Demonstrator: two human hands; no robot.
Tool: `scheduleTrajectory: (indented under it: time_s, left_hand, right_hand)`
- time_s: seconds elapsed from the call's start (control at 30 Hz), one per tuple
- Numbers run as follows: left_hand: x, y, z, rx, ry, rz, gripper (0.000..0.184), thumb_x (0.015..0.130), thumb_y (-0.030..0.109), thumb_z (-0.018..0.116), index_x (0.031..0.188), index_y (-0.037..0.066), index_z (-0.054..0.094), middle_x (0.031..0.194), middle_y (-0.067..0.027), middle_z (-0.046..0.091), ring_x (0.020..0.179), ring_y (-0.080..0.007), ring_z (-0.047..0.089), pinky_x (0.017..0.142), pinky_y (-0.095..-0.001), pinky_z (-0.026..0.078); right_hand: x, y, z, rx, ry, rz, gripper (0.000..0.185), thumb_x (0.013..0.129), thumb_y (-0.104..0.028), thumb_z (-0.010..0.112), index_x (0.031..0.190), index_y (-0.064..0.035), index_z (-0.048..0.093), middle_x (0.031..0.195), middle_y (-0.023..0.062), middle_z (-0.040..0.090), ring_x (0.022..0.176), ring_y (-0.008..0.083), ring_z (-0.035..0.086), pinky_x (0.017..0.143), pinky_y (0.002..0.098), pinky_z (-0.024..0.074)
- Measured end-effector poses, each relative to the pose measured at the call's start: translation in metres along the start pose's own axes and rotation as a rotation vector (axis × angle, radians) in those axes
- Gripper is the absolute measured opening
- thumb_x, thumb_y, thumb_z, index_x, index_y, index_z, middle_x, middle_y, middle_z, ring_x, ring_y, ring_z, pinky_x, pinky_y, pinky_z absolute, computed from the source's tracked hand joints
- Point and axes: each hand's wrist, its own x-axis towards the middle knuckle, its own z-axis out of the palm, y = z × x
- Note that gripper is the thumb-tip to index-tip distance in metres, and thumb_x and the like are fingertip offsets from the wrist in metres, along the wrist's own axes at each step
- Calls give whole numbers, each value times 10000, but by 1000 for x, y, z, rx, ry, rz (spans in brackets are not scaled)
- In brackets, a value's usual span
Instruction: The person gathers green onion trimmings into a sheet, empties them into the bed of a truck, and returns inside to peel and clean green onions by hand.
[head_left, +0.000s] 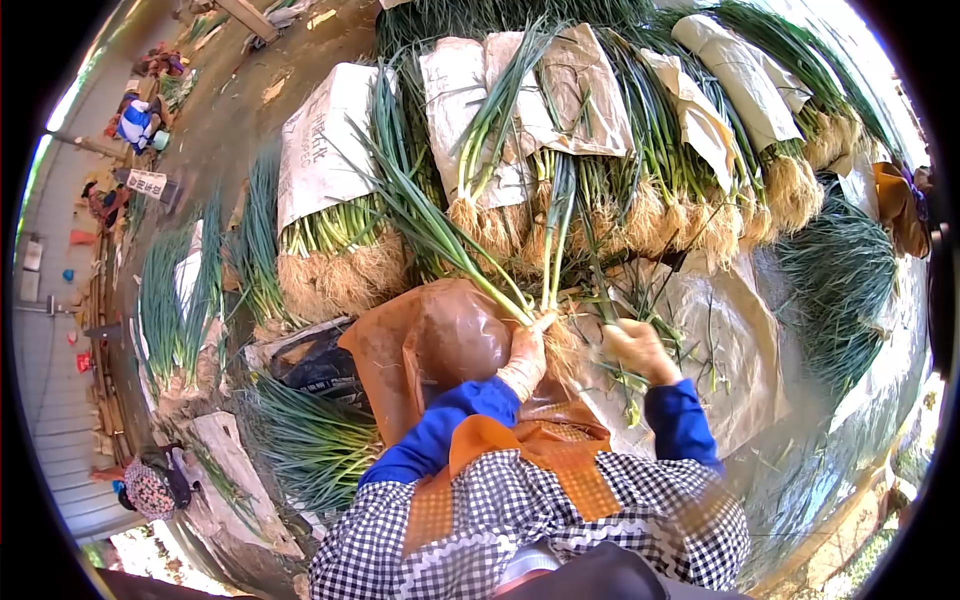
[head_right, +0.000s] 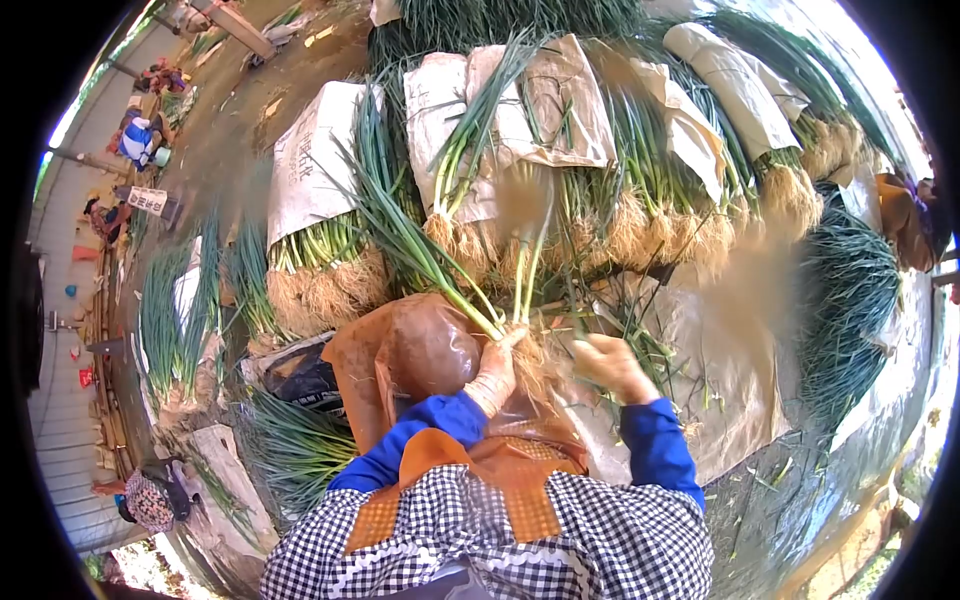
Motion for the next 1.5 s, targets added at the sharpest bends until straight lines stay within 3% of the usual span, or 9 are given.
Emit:
scheduleTrajectory:
  time_s: [0.13,0.17,0.3,0.57,0.8,0.87,1.1,1.43,1.5]
  left_hand:
    - [12,-4,-11,-91,-53,-154,191,738,37,610,927,12,616,816,-46,592,733,-168,570,659,-270,485]
    - [11,-6,-10,-91,-58,-153,191,738,37,610,927,12,616,816,-46,592,733,-168,570,659,-270,485]
    - [5,-9,-13,5,-123,-90,218,735,55,555,939,-4,604,833,-60,590,750,-186,569,694,-283,488]
    - [9,-4,-8,-108,-51,-114,160,761,80,537,868,-5,621,758,-31,579,724,-147,538,661,-245,442]
    - [0,5,0,-23,-55,-73,148,759,72,549,869,-2,615,755,-36,578,660,-148,539,621,-247,453]
    - [10,-11,-12,18,-108,12,130,750,56,568,865,1,595,768,-50,582,687,-152,551,632,-267,465]
    - [2,-13,-5,86,-145,-21,190,764,71,579,944,17,555,857,-76,591,742,-189,580,648,-304,494]
    - [0,4,3,-44,-127,-93,122,783,82,589,890,26,603,750,-24,583,668,-144,560,608,-261,481]
    - [-2,9,4,-33,-96,-207,167,782,150,638,908,42,617,770,-2,590,670,-111,553,598,-247,463]
  right_hand:
    - [38,149,-103,-1246,292,-244,276,828,-282,556,655,-66,559,531,40,530,450,155,510,406,301,335]
    - [28,92,-74,-1626,204,254,238,829,-310,539,783,-86,605,604,101,590,513,229,577,478,390,418]
    - [68,31,11,-100,10,-211,416,867,-391,492,976,3,569,941,162,610,857,254,583,747,334,442]
    - [31,4,41,-669,-113,-630,353,839,-268,543,580,-28,530,518,141,500,422,215,473,431,356,382]
    - [13,16,-36,-1265,199,-197,228,781,-284,608,844,-69,650,795,99,645,745,282,611,662,355,478]
    - [36,8,-1,-387,138,-496,283,765,-292,636,948,-75,635,897,93,638,780,261,615,718,326,480]
    - [107,-16,53,-1144,-381,-743,183,810,-279,511,842,-121,597,726,87,604,657,266,600,601,338,491]
    - [-2,17,-76,234,-327,-47,270,805,-269,584,724,-12,582,567,-9,515,539,78,496,517,216,392]
    - [24,49,-74,-782,46,-38,239,827,-251,572,797,-14,586,599,32,566,527,105,518,504,263,438]
